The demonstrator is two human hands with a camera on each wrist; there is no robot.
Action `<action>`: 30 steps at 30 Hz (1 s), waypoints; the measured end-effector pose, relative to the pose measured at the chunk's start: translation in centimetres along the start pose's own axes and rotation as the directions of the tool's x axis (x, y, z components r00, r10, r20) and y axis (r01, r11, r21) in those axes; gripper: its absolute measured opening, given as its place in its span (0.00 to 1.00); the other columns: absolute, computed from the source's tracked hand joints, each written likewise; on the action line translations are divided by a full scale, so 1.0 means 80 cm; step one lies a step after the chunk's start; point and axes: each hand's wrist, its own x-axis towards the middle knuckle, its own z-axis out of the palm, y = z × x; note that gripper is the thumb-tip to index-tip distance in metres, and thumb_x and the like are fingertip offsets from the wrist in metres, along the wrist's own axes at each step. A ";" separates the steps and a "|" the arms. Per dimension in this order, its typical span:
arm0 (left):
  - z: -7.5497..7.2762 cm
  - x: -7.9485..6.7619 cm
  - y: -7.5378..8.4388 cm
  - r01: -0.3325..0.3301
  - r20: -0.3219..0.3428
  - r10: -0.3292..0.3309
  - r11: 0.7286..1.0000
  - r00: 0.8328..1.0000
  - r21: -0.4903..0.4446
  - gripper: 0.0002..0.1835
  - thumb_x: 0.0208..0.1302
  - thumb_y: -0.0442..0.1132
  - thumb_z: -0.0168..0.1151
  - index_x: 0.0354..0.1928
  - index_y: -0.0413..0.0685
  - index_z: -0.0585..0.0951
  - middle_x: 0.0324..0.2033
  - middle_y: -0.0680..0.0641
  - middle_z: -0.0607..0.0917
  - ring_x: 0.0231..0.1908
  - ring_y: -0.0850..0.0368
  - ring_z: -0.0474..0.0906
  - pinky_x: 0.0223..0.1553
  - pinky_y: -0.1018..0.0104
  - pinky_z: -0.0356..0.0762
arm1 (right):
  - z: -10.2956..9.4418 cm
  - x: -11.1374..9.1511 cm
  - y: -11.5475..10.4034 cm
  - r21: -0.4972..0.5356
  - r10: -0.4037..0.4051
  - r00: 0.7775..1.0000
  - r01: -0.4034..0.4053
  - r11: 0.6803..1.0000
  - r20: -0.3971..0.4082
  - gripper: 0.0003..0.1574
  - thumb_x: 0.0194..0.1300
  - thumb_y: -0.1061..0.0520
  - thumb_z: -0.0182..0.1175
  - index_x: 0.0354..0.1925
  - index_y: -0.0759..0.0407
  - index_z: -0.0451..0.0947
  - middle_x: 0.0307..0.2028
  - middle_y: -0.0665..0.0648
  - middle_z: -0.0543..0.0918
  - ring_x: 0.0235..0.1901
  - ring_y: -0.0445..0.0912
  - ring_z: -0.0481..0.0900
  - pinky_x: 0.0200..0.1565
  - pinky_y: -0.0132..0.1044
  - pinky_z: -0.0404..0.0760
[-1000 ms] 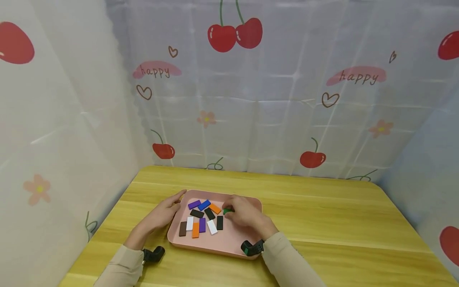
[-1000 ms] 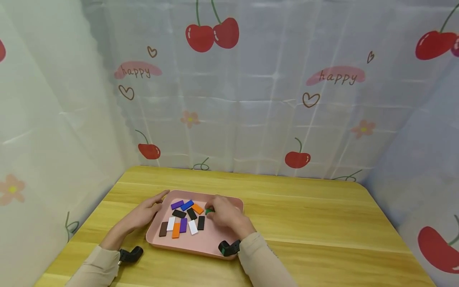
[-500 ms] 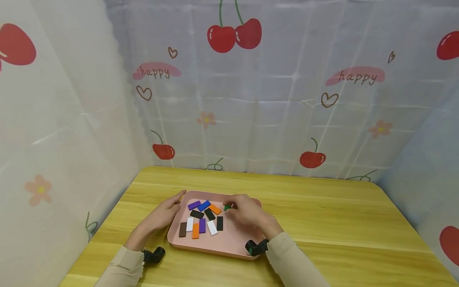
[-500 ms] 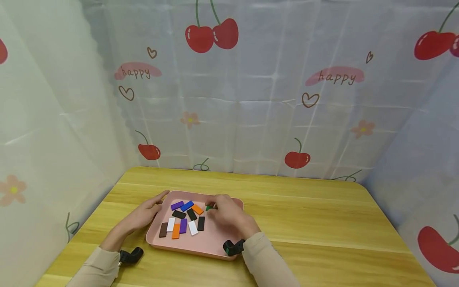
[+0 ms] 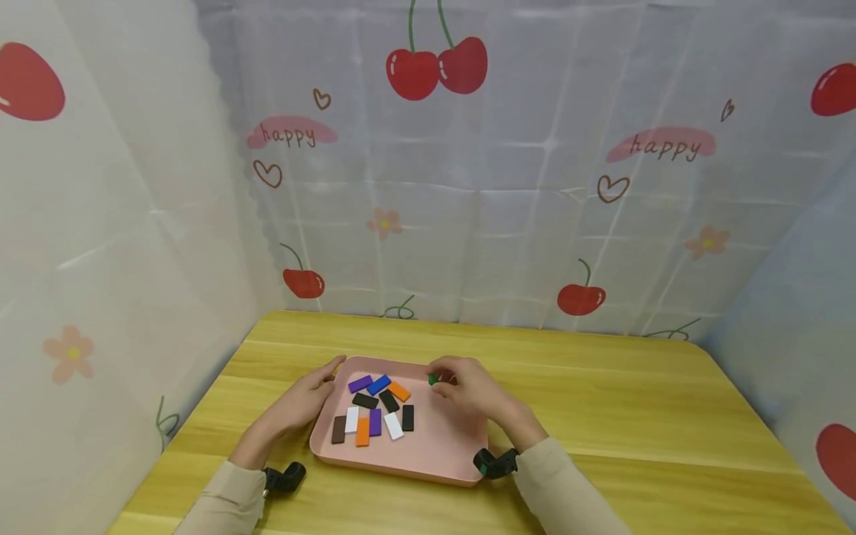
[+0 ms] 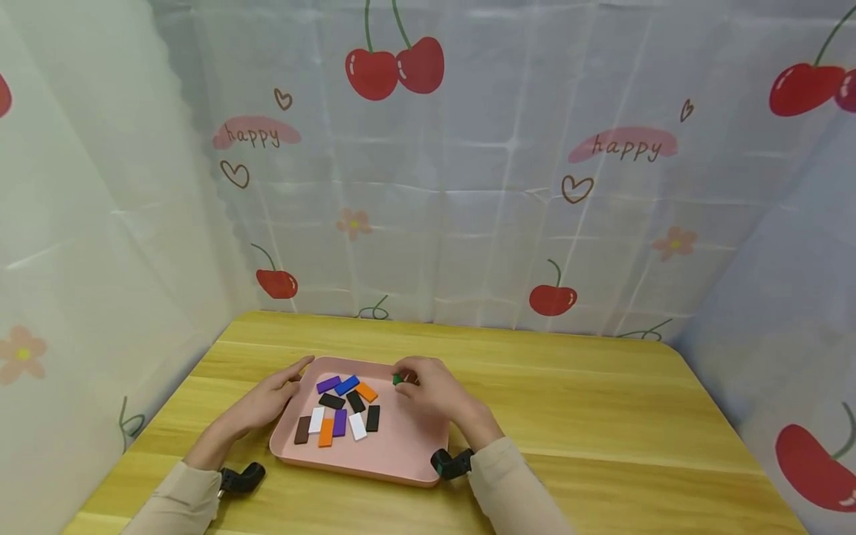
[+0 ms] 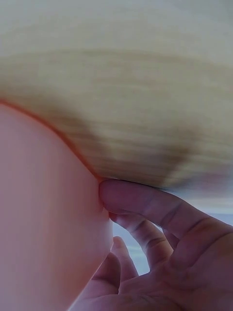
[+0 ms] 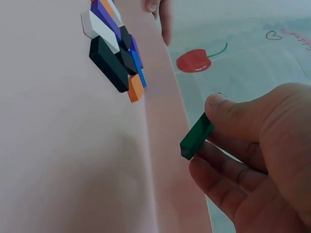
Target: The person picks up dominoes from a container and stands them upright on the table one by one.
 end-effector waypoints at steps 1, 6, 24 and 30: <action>0.000 0.001 -0.001 -0.004 0.002 0.004 1.000 1.000 0.002 0.30 0.83 0.39 0.38 0.83 0.55 0.53 0.81 0.39 0.56 0.80 0.38 0.50 0.78 0.36 0.50 | -0.002 -0.002 0.001 0.008 -0.002 1.000 0.002 1.000 -0.004 0.16 0.72 0.60 0.64 0.57 0.57 0.83 0.43 0.50 0.85 0.43 0.44 0.80 0.47 0.39 0.86; -0.001 0.000 -0.004 0.001 -0.002 -0.001 1.000 1.000 0.015 0.30 0.83 0.39 0.38 0.83 0.56 0.53 0.81 0.39 0.56 0.80 0.37 0.51 0.78 0.36 0.51 | -0.009 -0.014 0.002 0.056 -0.010 0.999 0.012 0.998 -0.042 0.16 0.72 0.61 0.64 0.57 0.56 0.83 0.45 0.50 0.86 0.45 0.44 0.82 0.52 0.43 0.87; -0.001 0.001 0.000 -0.033 0.006 0.033 0.998 0.999 0.049 0.30 0.84 0.40 0.38 0.83 0.48 0.52 0.82 0.44 0.54 0.82 0.42 0.46 0.80 0.41 0.46 | -0.049 -0.064 0.062 0.229 0.069 0.958 -0.004 0.974 -0.277 0.19 0.74 0.59 0.62 0.61 0.60 0.80 0.52 0.59 0.87 0.52 0.52 0.85 0.53 0.39 0.87; -0.002 0.003 0.000 -0.038 0.012 0.037 0.998 0.999 0.054 0.30 0.84 0.39 0.37 0.83 0.47 0.51 0.82 0.43 0.53 0.81 0.41 0.46 0.80 0.40 0.46 | -0.057 -0.069 0.086 0.256 0.122 0.936 -0.035 0.966 -0.330 0.20 0.74 0.59 0.62 0.61 0.61 0.80 0.52 0.61 0.87 0.53 0.52 0.85 0.55 0.38 0.85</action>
